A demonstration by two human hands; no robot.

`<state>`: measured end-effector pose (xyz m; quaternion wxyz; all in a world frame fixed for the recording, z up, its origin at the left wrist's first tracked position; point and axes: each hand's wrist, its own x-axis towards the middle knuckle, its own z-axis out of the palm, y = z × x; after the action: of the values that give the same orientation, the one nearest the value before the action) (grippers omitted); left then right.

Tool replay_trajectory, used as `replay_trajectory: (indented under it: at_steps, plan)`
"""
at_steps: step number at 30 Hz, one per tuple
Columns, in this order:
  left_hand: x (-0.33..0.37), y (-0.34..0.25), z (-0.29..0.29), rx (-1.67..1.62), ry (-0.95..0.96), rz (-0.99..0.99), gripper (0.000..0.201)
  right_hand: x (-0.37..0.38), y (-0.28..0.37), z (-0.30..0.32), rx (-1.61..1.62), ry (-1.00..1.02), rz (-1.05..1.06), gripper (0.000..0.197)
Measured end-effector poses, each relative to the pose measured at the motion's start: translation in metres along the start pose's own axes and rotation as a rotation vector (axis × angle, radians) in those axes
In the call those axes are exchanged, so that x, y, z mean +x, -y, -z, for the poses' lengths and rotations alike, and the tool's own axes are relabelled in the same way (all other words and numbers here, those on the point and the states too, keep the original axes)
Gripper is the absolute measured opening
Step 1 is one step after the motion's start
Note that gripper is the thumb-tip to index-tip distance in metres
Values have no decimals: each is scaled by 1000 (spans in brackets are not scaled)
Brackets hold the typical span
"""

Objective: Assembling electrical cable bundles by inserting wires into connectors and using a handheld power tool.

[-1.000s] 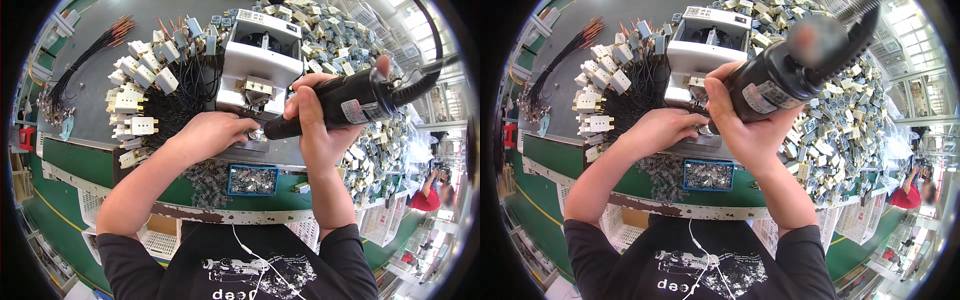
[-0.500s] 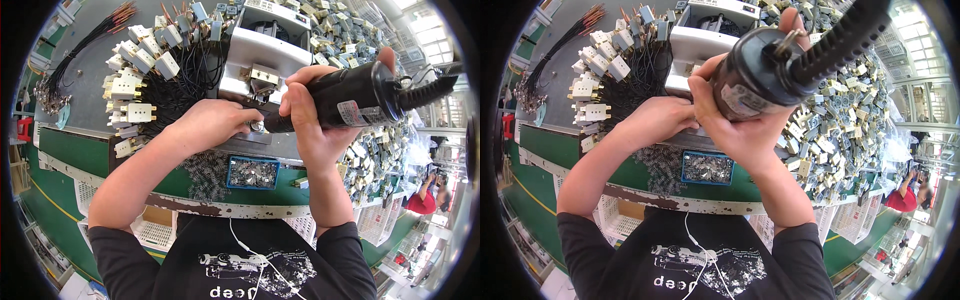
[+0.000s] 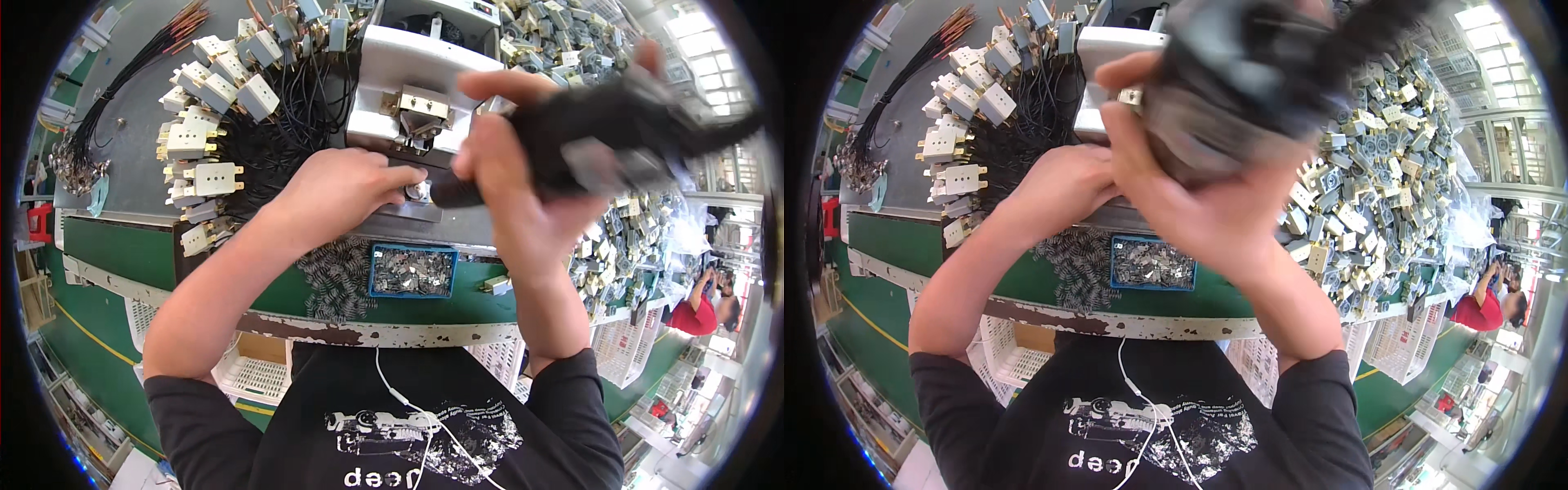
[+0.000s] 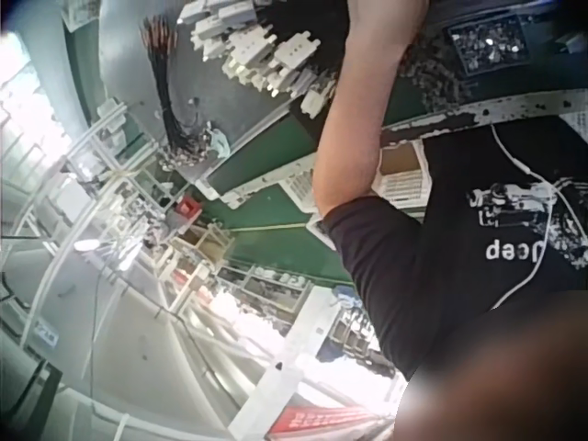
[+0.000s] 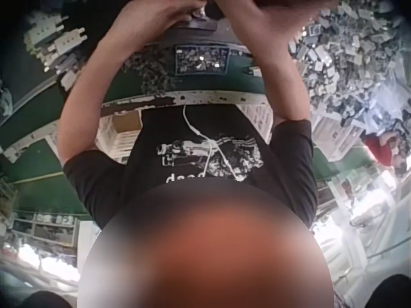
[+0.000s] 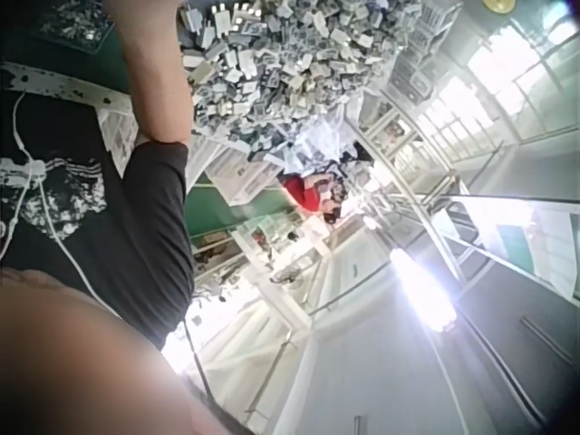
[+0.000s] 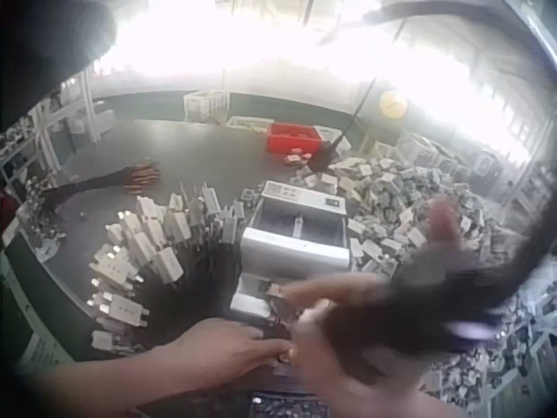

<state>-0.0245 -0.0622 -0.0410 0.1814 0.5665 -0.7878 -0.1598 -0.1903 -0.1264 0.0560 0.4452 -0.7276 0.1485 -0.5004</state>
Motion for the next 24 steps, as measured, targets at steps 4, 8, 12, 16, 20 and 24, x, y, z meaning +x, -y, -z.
replay_trajectory:
  at_steps: [4, 8, 12, 16, 20, 24]
  plan:
    - [-10, -30, -2, 267, -247, -92, 34, -10, 19, 38, -41, 29, -31, 74]
    - [-29, -64, -24, 100, -42, -219, 15, 5, 18, 40, -57, 59, -50, 55]
    - [-35, -67, -49, 230, 60, -292, 8, 7, 37, 60, -65, 99, -53, 39]
    - [-34, -73, -42, 192, 79, -270, 9, 16, 32, 45, -17, -70, 55, 49]
    - [-30, -67, -41, -69, 86, -184, 23, 33, 0, 12, 121, -315, 233, 79]
    - [-31, -68, -40, -137, 139, -178, 32, 33, -12, 6, 162, -268, 229, 93]
